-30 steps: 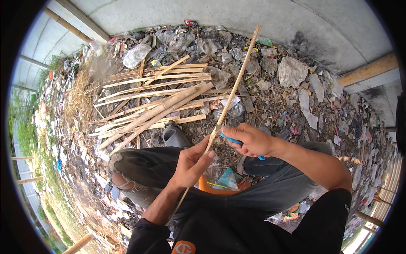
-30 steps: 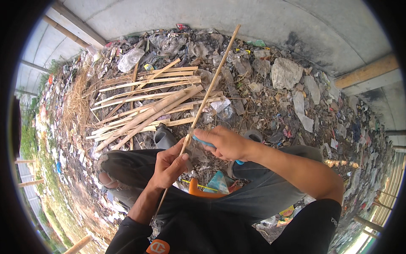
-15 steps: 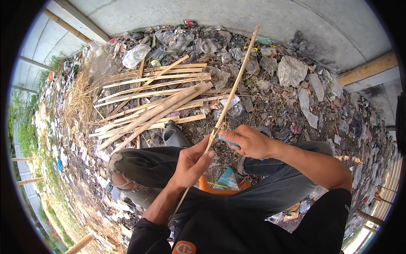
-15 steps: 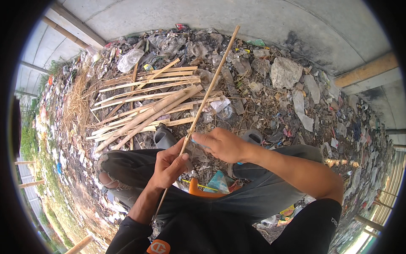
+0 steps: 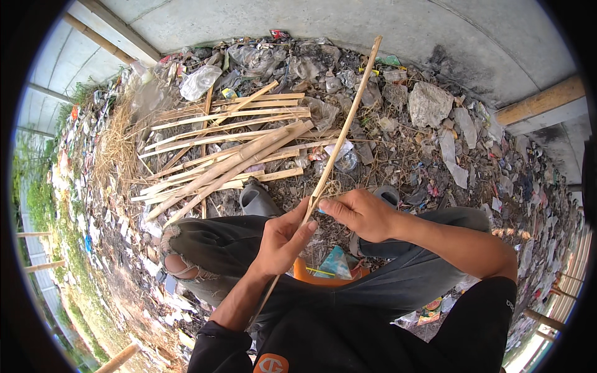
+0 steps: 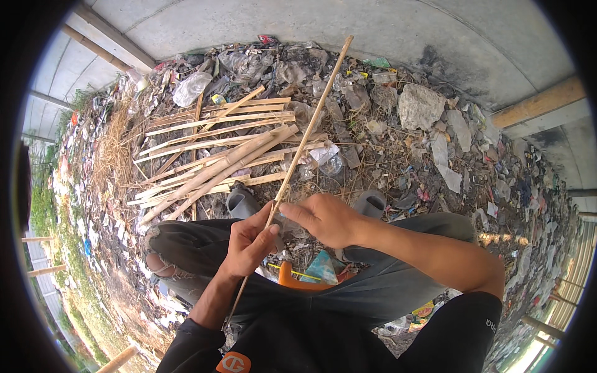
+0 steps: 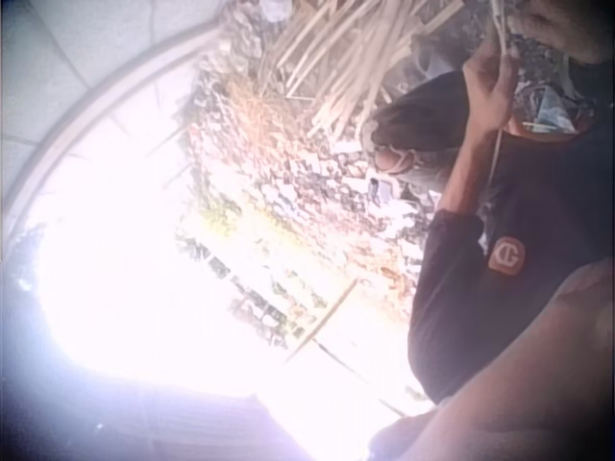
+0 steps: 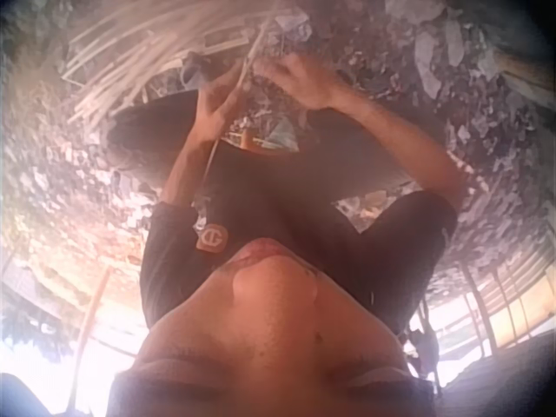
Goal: The person sits on the ground and uses a utility knife to shave the surface of a long bamboo stick. They hold the stick with one hand and scrape along its length with the other, removing thin strips of material.
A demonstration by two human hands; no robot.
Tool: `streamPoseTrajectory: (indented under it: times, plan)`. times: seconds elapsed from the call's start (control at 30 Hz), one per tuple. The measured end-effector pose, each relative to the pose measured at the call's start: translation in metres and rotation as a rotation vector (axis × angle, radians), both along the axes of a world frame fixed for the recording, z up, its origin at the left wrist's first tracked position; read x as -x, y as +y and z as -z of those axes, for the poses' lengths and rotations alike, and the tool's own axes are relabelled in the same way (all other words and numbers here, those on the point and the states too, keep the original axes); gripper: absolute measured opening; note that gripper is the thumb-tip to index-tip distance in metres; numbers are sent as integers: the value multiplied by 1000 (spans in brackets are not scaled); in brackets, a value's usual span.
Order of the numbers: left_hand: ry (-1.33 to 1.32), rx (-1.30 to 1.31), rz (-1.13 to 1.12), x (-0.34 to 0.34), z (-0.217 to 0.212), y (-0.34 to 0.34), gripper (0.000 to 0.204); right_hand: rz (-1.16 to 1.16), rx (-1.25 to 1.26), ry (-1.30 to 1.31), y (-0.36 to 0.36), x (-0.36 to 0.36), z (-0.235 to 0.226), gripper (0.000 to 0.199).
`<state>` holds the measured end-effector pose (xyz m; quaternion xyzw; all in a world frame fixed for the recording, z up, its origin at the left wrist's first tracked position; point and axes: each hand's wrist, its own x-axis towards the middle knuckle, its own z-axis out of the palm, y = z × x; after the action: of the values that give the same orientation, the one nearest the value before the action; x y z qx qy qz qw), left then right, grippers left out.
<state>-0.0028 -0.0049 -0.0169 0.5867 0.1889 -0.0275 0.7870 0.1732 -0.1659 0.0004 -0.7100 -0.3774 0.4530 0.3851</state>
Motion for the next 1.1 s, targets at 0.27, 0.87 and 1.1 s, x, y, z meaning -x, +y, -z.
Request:
streamPoseTrajectory:
  times: [0.27, 0.87, 1.1]
  plan:
    - [-144, 110, 32, 0, -10, 7, 58, 2, 52, 155, 4, -6, -3, 69]
    - [-36, -55, -59, -1, -11, 4, 55, 151, -224, 188, 0, -13, -6, 36]
    - [-44, -377, -41, -2, -3, -1, 51, 247, -170, -63, 3, 3, -17, 33]
